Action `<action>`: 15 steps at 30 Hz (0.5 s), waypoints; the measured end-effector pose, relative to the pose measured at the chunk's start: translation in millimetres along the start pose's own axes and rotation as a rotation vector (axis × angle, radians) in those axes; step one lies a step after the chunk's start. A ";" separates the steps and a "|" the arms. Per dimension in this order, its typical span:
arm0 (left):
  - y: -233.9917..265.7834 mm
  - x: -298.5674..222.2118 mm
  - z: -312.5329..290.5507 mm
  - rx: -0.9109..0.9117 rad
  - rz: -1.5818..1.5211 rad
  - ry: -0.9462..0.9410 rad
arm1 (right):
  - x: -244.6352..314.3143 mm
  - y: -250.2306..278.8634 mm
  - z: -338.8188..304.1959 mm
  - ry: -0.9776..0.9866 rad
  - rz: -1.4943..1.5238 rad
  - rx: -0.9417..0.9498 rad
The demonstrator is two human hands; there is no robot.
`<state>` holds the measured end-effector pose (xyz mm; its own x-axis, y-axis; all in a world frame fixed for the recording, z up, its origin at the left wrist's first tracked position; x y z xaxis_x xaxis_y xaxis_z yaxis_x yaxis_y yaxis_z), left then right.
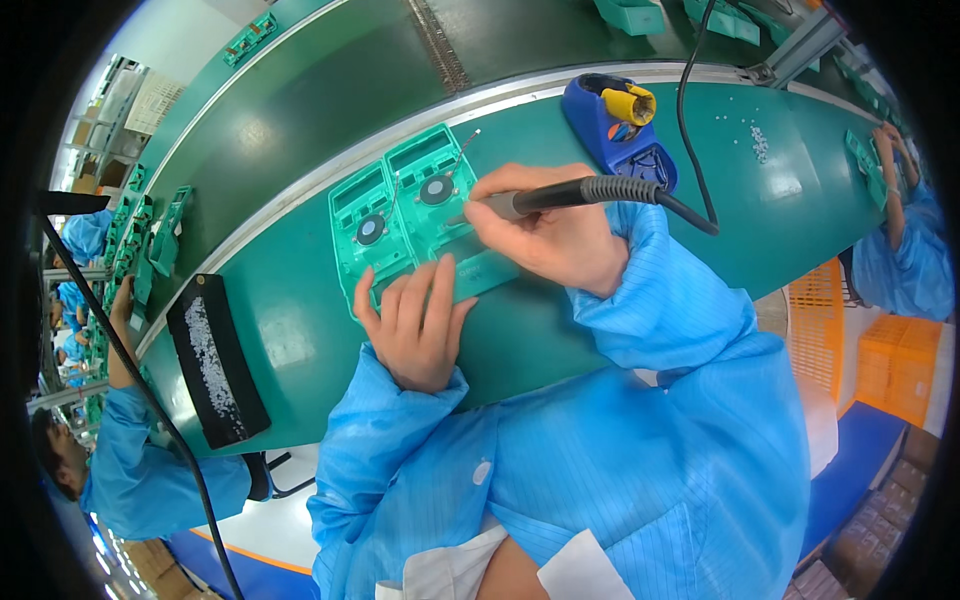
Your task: The person solders electronic components inside green plastic housings on an assembly line using a soldering iron and soldering wire.
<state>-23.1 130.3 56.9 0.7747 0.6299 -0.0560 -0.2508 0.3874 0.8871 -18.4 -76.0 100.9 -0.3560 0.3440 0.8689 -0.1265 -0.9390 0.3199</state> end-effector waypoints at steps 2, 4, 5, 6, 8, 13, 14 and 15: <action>0.5 0.5 0.8 -0.015 -0.010 0.001 | -2.9 -2.2 0.3 0.003 -0.014 -0.012; 2.3 0.9 0.9 -0.012 -0.018 0.001 | -7.3 -3.9 0.5 0.008 -0.032 -0.027; 3.2 0.7 0.7 -0.009 -0.023 0.000 | -8.1 -4.5 0.9 0.007 -0.031 -0.025; 3.5 0.0 0.8 -0.008 -0.023 0.002 | -8.7 -5.0 1.3 0.013 -0.046 -0.020; 1.8 0.7 0.3 -0.040 -0.035 0.023 | -9.6 -6.9 2.2 0.013 -0.067 -0.010; 1.3 1.1 -0.2 -0.042 -0.040 0.016 | -6.4 -6.4 3.5 0.007 -0.093 0.005; 1.9 1.0 0.0 -0.042 -0.040 0.016 | -6.4 -6.3 3.6 0.005 -0.093 0.004; 2.4 0.6 0.1 -0.041 -0.041 0.016 | -6.4 -6.2 3.7 0.007 -0.091 0.009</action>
<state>-23.1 131.6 59.0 0.7756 0.6233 -0.0997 -0.2426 0.4402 0.8645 -11.9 -72.4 94.8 -0.3499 0.4280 0.8333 -0.1503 -0.9036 0.4010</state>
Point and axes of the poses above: each hand's wrist, its own z-axis towards the middle knuckle, its own y-axis out of the back of the hand, x = y × z, the point moved 1 cm from there along z, towards the middle knuckle, and after that the axes turned 6 degrees about x, right-handed, at the moved point
